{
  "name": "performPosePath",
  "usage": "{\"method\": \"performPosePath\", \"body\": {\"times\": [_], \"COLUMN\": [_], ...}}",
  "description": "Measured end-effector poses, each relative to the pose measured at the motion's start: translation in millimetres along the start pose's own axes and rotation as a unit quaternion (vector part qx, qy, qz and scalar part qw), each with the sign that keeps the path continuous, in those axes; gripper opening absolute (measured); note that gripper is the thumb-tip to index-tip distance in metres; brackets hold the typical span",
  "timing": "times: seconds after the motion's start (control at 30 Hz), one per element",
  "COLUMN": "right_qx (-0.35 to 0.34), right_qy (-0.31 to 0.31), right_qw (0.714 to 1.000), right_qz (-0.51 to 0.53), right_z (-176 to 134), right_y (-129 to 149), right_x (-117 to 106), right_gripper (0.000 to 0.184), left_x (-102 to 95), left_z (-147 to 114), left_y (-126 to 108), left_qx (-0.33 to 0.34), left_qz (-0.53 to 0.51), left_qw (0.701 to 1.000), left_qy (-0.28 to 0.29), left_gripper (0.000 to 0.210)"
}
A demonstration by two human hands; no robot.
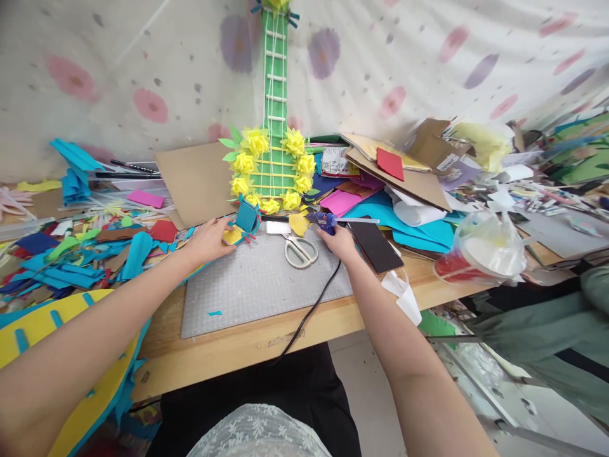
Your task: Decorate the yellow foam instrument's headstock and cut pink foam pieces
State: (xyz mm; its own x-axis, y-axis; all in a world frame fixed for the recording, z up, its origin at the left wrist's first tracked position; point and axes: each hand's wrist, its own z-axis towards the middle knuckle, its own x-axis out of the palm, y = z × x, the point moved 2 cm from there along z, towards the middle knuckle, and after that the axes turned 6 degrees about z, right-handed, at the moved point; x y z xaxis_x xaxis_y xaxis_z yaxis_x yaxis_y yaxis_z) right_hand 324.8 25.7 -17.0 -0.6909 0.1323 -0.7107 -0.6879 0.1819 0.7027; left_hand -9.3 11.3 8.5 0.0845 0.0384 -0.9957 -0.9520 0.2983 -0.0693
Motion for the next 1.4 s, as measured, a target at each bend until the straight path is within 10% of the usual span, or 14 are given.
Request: {"method": "performPosePath", "body": {"times": [0.17,0.33,0.53,0.73,1.4], "right_qx": [0.027,-0.042,-0.138,-0.167,-0.178], "right_qy": [0.022,0.054,0.261,0.281,0.32], "right_qw": [0.961,0.953,0.946,0.942,0.883], "right_qz": [0.275,0.296,0.137,-0.079,-0.292], "right_z": [-2,-8,-32,-37,-39], "right_y": [2,31,114,181,212], "right_x": [5,-12,-15,23,40], "right_gripper": [0.024,0.037,0.038,0.03,0.04], "left_x": [0.4,1.2,2.1,7.7,11.9], "left_z": [-1,-2,-3,-3,-3], "left_y": [1,2,3,4,6], "left_qx": [-0.01,-0.009,-0.009,-0.016,-0.011], "left_qz": [-0.018,-0.057,-0.071,-0.083,-0.084], "left_qw": [1.0,0.998,0.997,0.996,0.996], "left_qy": [0.004,0.006,0.002,-0.022,-0.03], "left_gripper": [0.057,0.058,0.055,0.057,0.051]}}
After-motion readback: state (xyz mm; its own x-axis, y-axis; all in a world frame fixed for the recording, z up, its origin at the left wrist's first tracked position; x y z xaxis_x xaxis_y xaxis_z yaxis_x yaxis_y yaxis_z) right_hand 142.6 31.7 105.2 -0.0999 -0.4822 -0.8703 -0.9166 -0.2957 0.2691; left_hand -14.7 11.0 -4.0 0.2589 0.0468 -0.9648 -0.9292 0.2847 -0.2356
